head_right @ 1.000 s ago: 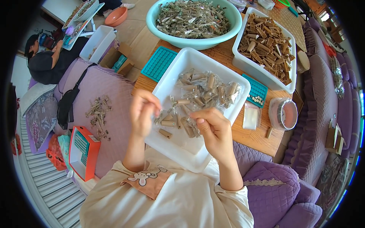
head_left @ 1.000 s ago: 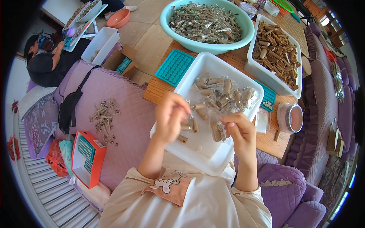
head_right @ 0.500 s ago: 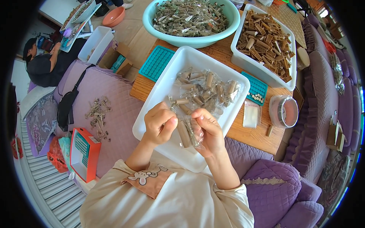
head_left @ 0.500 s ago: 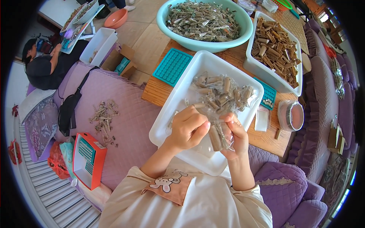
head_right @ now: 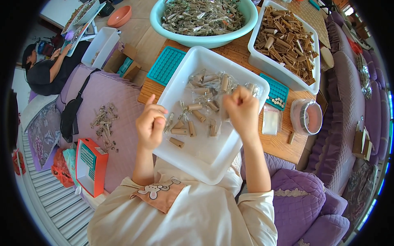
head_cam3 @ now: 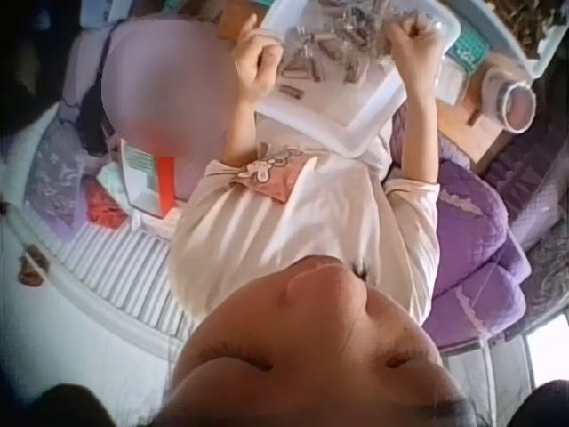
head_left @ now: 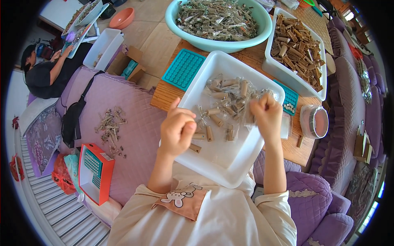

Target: The person packages small plastic or metal components into tiny plastic bags by hand, then seals each bag.

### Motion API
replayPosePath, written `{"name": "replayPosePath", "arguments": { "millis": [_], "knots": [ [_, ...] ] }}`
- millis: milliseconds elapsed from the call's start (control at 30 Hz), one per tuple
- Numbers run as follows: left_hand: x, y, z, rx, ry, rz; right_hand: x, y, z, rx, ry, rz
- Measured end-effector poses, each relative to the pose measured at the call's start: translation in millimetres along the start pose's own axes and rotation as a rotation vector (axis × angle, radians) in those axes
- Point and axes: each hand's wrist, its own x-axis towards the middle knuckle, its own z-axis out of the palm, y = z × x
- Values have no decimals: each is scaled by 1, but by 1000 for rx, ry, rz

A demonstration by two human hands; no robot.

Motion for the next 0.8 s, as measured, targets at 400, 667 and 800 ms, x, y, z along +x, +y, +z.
{"name": "replayPosePath", "arguments": {
  "millis": [400, 667, 800],
  "knots": [
    [0, -145, -141, -1741, -30, -448, 7, -24, 16, -940, 16, -541],
    [0, -179, -105, -36, -464, -834, -14, 43, 57, -792, -618, -438],
    [2, -122, -73, -786, -259, -919, -7, 49, 69, -766, -578, -559]
  ]
}}
